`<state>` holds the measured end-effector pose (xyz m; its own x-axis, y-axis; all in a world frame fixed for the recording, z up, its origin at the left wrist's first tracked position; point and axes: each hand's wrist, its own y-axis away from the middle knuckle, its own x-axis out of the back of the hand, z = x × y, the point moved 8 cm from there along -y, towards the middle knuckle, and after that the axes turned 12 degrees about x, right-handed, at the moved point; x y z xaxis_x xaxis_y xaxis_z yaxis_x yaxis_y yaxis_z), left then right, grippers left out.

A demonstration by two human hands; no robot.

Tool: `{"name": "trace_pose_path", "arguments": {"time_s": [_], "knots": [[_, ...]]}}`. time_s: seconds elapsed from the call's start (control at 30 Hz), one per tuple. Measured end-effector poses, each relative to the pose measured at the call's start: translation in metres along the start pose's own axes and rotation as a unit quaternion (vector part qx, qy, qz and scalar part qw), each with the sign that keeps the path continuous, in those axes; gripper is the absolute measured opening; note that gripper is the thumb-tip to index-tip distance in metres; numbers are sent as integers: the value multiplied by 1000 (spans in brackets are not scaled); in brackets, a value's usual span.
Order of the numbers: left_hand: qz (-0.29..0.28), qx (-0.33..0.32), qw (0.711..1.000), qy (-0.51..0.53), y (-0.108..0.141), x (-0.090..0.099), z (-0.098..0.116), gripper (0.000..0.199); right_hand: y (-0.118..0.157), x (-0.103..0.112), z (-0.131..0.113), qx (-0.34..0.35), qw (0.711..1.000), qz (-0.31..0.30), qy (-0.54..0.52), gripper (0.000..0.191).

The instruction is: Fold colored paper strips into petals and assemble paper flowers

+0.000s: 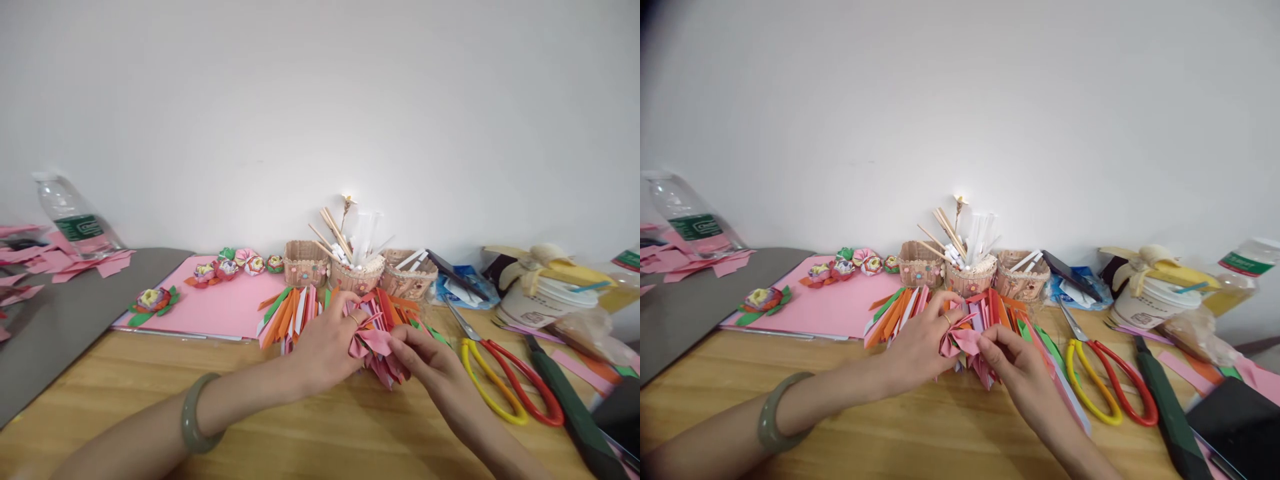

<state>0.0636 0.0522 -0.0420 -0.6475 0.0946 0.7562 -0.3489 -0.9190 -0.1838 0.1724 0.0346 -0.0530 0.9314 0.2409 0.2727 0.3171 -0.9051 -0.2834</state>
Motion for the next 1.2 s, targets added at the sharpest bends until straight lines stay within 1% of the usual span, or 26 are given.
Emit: {"name": "trace_pose_path", "arguments": {"time_s": [0.17, 0.33, 0.47, 0.6, 0.7, 0.8, 0.83, 0.87, 0.9, 0.97, 1.0, 1.03, 1.07, 1.1, 1.2], "knots": [[-3, 23, 992, 123, 0, 4, 1, 34, 0, -2, 0, 0, 1000, 14, -8, 42], [-9, 8, 979, 205, 2, 4, 4, 33, 2, -4, 1, -6, 1000, 18, 3, 43], [-9, 2, 968, 250, 4, 3, 4, 28, 3, -6, 3, -7, 1000, 20, 6, 43], [11, 15, 963, 270, 6, 4, 1, 29, 3, -10, 6, -11, 999, 28, 17, 43], [17, 22, 958, 286, 5, 3, 0, 33, 3, -14, 7, -2, 999, 34, 22, 42], [-2, 39, 941, 336, 2, 0, -3, 42, 4, -13, 6, 18, 998, 46, 44, 39], [-18, 55, 929, 365, 0, -2, -5, 45, 5, -10, 5, 26, 997, 50, 54, 38], [-46, 78, 911, 402, -1, -6, -7, 48, 5, -7, 5, 31, 996, 55, 63, 38], [-86, 104, 885, 446, -2, -11, -9, 54, 6, -2, 5, 34, 995, 67, 69, 37], [-177, 159, 813, 531, 0, -23, -9, 69, 8, 12, 7, 38, 991, 111, 63, 37], [-219, 179, 779, 559, 2, -29, -7, 76, 9, 22, 8, 44, 986, 152, 52, 37], [-250, 190, 754, 576, 4, -32, -5, 82, 10, 30, 8, 52, 981, 186, 33, 35], [-270, 191, 739, 587, 5, -34, -4, 85, 10, 34, 9, 51, 979, 194, 19, 29], [-284, 182, 731, 593, 6, -35, -2, 84, 9, 37, 8, 56, 979, 197, 19, 26], [-307, 129, 724, 604, 7, -37, 5, 67, 5, 32, 0, 71, 984, 155, 59, 28]]}}
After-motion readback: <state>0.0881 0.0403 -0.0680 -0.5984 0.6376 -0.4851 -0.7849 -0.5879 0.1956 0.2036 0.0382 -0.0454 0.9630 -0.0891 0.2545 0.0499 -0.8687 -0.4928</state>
